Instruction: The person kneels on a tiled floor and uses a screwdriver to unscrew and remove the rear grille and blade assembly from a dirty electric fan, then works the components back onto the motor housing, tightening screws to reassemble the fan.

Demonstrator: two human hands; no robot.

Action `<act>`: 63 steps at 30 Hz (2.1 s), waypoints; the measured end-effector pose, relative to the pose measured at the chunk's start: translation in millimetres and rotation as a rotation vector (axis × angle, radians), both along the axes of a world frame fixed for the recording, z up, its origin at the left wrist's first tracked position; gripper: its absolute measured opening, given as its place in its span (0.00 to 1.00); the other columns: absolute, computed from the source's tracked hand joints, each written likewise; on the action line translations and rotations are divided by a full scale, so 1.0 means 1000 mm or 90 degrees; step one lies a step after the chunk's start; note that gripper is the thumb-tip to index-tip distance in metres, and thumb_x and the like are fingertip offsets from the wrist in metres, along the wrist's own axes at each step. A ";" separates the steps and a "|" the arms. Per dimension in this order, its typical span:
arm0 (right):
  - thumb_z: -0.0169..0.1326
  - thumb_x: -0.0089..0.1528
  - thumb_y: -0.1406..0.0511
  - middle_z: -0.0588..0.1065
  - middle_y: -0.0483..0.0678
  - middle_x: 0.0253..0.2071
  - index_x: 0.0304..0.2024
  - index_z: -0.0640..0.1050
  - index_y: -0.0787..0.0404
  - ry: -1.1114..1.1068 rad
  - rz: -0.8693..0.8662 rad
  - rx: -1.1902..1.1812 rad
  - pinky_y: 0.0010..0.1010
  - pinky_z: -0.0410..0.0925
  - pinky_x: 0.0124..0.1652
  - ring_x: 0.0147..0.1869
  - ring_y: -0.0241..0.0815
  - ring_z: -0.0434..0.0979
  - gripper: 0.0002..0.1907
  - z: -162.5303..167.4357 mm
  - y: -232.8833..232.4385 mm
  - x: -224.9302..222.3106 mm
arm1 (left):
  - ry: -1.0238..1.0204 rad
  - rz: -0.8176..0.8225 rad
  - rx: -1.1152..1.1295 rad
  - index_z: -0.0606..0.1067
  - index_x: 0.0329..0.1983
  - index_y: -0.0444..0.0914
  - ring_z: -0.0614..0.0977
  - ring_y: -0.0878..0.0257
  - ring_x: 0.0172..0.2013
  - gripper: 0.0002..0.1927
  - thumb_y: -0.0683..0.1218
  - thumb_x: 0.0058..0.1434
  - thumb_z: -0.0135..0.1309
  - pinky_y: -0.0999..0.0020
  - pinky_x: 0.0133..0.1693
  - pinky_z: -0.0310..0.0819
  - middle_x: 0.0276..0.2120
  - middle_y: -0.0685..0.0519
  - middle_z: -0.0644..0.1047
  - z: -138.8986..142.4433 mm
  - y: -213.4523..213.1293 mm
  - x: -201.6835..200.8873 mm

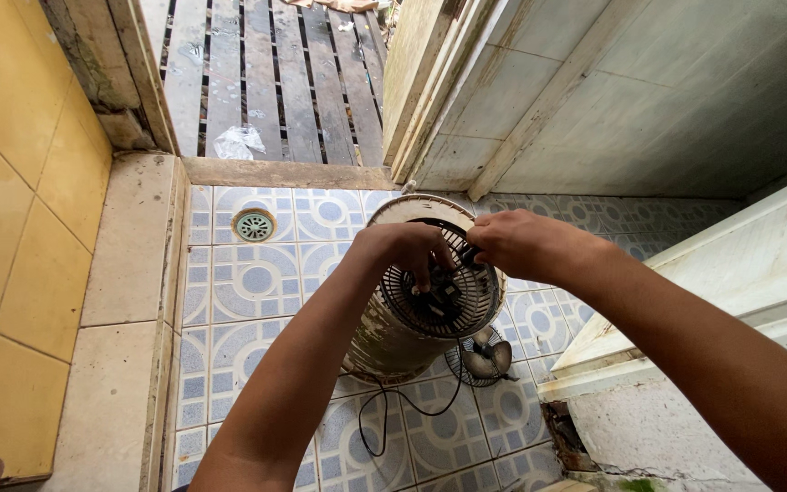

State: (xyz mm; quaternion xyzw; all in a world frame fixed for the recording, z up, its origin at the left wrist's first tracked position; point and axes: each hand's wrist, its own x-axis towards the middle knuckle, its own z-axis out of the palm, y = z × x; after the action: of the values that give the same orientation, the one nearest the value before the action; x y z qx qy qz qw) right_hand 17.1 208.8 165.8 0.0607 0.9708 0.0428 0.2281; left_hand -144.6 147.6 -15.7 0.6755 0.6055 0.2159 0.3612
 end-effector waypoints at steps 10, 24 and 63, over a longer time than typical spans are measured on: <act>0.55 0.64 0.54 0.79 0.53 0.32 0.37 0.80 0.60 -0.019 -0.044 -0.007 0.46 0.73 0.41 0.38 0.53 0.81 0.16 0.007 0.003 -0.005 | 0.013 0.004 0.012 0.78 0.60 0.48 0.84 0.59 0.50 0.39 0.41 0.40 0.72 0.64 0.49 0.80 0.52 0.52 0.83 0.004 -0.006 0.001; 0.51 0.65 0.50 0.80 0.54 0.30 0.38 0.83 0.60 -0.041 -0.083 0.018 0.42 0.75 0.42 0.34 0.49 0.83 0.22 0.001 0.013 -0.002 | 0.023 0.026 -0.011 0.78 0.60 0.49 0.84 0.59 0.51 0.39 0.41 0.41 0.72 0.63 0.50 0.80 0.53 0.54 0.82 0.019 -0.015 0.006; 0.56 0.63 0.55 0.78 0.56 0.24 0.34 0.82 0.61 0.004 -0.010 -0.041 0.43 0.73 0.34 0.28 0.55 0.80 0.16 0.002 0.013 0.001 | -0.046 0.057 0.021 0.70 0.57 0.38 0.82 0.57 0.52 0.41 0.39 0.37 0.73 0.62 0.48 0.78 0.49 0.50 0.83 0.027 -0.024 0.007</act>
State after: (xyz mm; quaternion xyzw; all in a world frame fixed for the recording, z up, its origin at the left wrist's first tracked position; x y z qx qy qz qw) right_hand 18.6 222.2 168.1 0.0609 0.9719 0.0099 0.2270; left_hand -137.5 123.2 11.2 0.6456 0.6179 0.2660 0.3615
